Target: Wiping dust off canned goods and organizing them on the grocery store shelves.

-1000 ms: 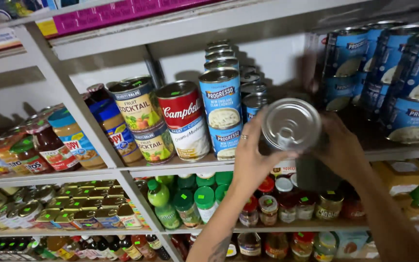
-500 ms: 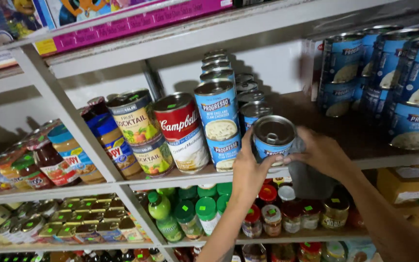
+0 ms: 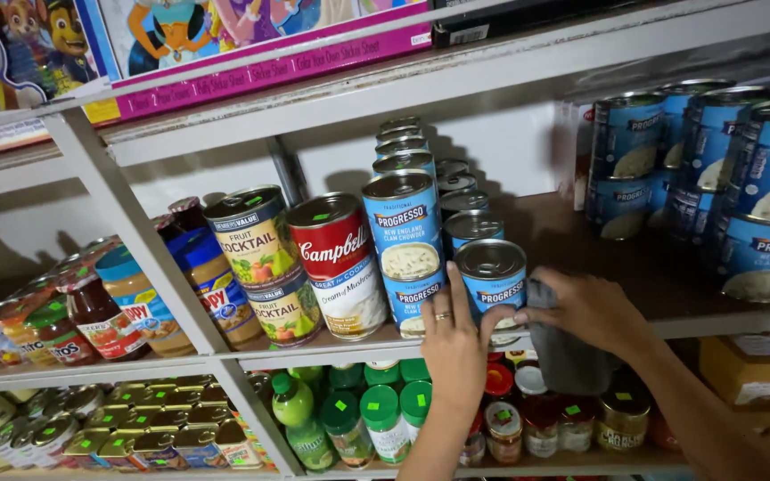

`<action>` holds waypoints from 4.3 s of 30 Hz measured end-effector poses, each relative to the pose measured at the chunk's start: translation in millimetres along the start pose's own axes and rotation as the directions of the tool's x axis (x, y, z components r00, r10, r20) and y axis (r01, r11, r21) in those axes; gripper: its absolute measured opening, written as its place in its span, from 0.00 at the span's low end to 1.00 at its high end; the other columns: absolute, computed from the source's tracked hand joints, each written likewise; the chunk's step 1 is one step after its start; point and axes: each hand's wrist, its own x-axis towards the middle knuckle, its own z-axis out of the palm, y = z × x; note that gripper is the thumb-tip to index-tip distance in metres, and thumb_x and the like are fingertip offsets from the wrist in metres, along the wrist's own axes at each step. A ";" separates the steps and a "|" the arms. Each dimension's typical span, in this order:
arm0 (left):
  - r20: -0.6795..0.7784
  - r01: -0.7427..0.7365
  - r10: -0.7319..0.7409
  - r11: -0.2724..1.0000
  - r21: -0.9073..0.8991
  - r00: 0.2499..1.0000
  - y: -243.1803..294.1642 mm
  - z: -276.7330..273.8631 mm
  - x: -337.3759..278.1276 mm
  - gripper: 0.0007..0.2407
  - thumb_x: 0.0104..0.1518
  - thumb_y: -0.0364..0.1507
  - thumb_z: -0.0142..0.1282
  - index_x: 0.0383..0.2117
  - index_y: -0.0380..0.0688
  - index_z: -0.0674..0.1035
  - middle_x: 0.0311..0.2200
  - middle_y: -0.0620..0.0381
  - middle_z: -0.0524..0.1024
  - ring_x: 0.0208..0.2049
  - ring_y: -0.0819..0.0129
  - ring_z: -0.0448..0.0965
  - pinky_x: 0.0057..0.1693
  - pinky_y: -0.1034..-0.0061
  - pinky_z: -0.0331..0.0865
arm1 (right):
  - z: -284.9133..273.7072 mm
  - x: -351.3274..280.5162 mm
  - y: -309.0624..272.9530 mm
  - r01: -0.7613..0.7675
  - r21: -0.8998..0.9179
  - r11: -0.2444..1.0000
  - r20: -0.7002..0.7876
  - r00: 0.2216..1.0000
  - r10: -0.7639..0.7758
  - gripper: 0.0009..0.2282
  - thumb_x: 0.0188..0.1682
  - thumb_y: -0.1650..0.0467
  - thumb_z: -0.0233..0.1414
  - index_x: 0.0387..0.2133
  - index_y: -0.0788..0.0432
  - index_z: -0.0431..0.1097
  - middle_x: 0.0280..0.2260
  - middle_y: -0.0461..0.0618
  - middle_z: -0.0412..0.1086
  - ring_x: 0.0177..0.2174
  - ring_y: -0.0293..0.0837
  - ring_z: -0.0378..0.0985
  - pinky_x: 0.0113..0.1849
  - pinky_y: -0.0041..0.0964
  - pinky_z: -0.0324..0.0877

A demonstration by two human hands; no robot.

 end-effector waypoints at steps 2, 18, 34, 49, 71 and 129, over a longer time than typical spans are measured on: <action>0.039 0.175 -0.172 0.978 -0.109 0.984 1.0 1.3 -4.1 0.32 0.50 0.45 0.68 0.57 0.37 0.71 0.39 0.49 0.73 0.29 0.58 0.76 0.27 0.71 0.71 | 10.3 5.3 6.1 0.139 -0.058 0.989 -0.130 0.981 -0.146 0.24 0.38 0.50 0.61 0.45 0.45 0.69 0.30 0.41 0.81 0.26 0.45 0.84 0.30 0.41 0.73; 0.181 0.336 -0.298 0.910 -0.242 0.937 -5.0 -5.5 -2.3 0.23 0.47 0.39 0.71 0.43 0.41 0.74 0.32 0.51 0.80 0.29 0.55 0.80 0.35 0.65 0.73 | 20.0 11.8 -4.1 -0.023 -0.039 0.999 -0.053 0.998 0.021 0.30 0.37 0.43 0.57 0.48 0.42 0.66 0.29 0.48 0.81 0.29 0.54 0.84 0.32 0.49 0.74; 0.266 0.195 -0.145 0.965 -0.174 0.953 -9.8 -8.1 2.0 0.34 0.46 0.37 0.72 0.63 0.61 0.70 0.30 0.57 0.72 0.19 0.64 0.72 0.24 0.70 0.67 | 26.8 78.3 44.7 -0.012 0.311 0.951 0.098 0.995 -0.020 0.32 0.40 0.69 0.61 0.63 0.49 0.64 0.45 0.47 0.82 0.37 0.45 0.83 0.42 0.36 0.75; 0.318 0.249 -0.194 0.958 -0.142 0.928 -8.5 -6.8 2.3 0.32 0.47 0.38 0.70 0.61 0.58 0.70 0.37 0.50 0.74 0.20 0.55 0.77 0.24 0.63 0.68 | 38.3 83.2 43.4 0.118 0.271 0.955 0.113 0.982 -0.153 0.25 0.37 0.68 0.62 0.53 0.48 0.72 0.42 0.43 0.83 0.36 0.45 0.84 0.41 0.39 0.75; 0.366 0.265 -0.220 0.961 -0.076 0.904 -1.1 -8.7 4.0 0.38 0.49 0.38 0.67 0.68 0.60 0.58 0.45 0.50 0.74 0.30 0.49 0.80 0.28 0.57 0.74 | 24.7 70.8 31.2 0.096 0.367 0.925 0.123 0.981 -0.151 0.29 0.38 0.69 0.63 0.57 0.54 0.68 0.45 0.46 0.81 0.37 0.43 0.81 0.43 0.37 0.74; 0.723 0.714 -0.052 0.217 -0.666 0.689 42.2 -44.7 -141.2 0.47 0.31 0.33 0.69 0.64 0.36 0.54 0.63 0.39 0.62 0.60 0.47 0.70 0.66 0.60 0.66 | 62.1 -229.1 68.7 -0.543 0.743 0.392 0.068 0.643 0.763 0.31 0.49 0.75 0.53 0.69 0.62 0.56 0.54 0.61 0.67 0.46 0.53 0.69 0.44 0.46 0.65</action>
